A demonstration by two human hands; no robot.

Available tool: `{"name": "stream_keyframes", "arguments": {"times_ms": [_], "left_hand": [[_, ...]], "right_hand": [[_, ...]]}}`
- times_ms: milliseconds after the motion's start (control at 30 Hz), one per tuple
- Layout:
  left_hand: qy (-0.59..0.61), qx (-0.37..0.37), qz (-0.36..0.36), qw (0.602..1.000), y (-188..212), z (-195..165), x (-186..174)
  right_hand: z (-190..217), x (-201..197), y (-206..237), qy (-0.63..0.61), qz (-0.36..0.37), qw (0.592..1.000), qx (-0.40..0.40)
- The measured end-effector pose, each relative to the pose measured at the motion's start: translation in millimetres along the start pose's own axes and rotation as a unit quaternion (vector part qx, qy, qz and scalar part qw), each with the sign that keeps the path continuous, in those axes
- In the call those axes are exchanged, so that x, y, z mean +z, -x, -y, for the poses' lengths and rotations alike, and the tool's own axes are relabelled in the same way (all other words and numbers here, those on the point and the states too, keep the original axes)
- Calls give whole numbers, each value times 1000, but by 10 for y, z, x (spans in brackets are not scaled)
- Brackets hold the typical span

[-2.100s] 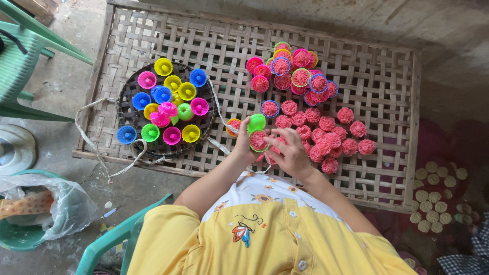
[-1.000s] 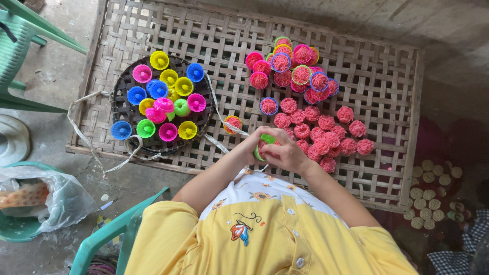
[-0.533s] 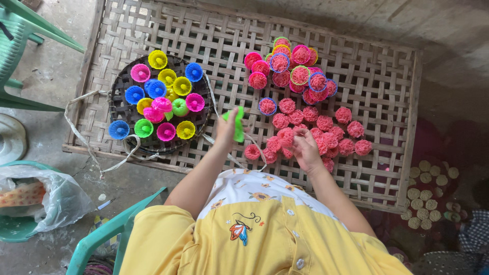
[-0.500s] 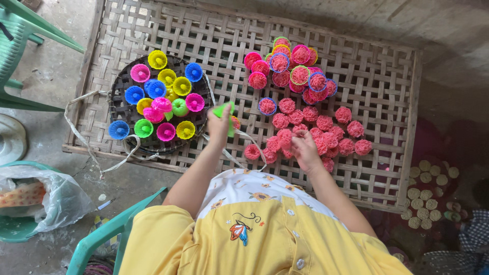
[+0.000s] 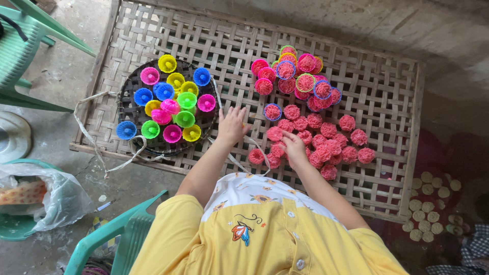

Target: The person picks up a basket of colorful flower-shaped items and places it on a woven table. They then separate the items from their plastic holders and place the holders into a tray, continuing to sort the items by hand.

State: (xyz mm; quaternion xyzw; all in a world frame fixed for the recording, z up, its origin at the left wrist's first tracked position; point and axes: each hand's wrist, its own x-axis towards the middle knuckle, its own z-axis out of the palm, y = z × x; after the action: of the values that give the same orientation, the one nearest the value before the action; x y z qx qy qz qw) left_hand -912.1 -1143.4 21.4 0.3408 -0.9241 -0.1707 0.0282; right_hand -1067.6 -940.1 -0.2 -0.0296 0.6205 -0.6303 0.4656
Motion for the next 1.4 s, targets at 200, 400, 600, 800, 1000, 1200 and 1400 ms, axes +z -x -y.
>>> {"name": "stream_keyframes", "arguments": {"times_ms": [200, 400, 600, 800, 1000, 1200, 1400], "left_hand": [[-89, -47, 130, 986, 124, 28, 190], [56, 108, -96, 988, 288, -108, 102], [226, 227, -66, 945, 397, -586, -201], [297, 258, 39, 919, 398, -620, -365], [283, 261, 116, 916, 398, -681, -347], [329, 183, 149, 914, 397, -573, -351], [403, 146, 146, 892, 418, -346, -349]], "right_hand": [[8, -346, 81, 29, -37, 997, -61], [92, -364, 301, 92, -27, 986, -136], [434, 148, 590, 434, 85, 774, -453], [665, 275, 686, 576, 121, 618, -521], [641, 230, 617, 667, 203, 520, -494], [611, 140, 504, 450, 226, 740, -447], [388, 39, 266, 124, 210, 955, -172]]}}
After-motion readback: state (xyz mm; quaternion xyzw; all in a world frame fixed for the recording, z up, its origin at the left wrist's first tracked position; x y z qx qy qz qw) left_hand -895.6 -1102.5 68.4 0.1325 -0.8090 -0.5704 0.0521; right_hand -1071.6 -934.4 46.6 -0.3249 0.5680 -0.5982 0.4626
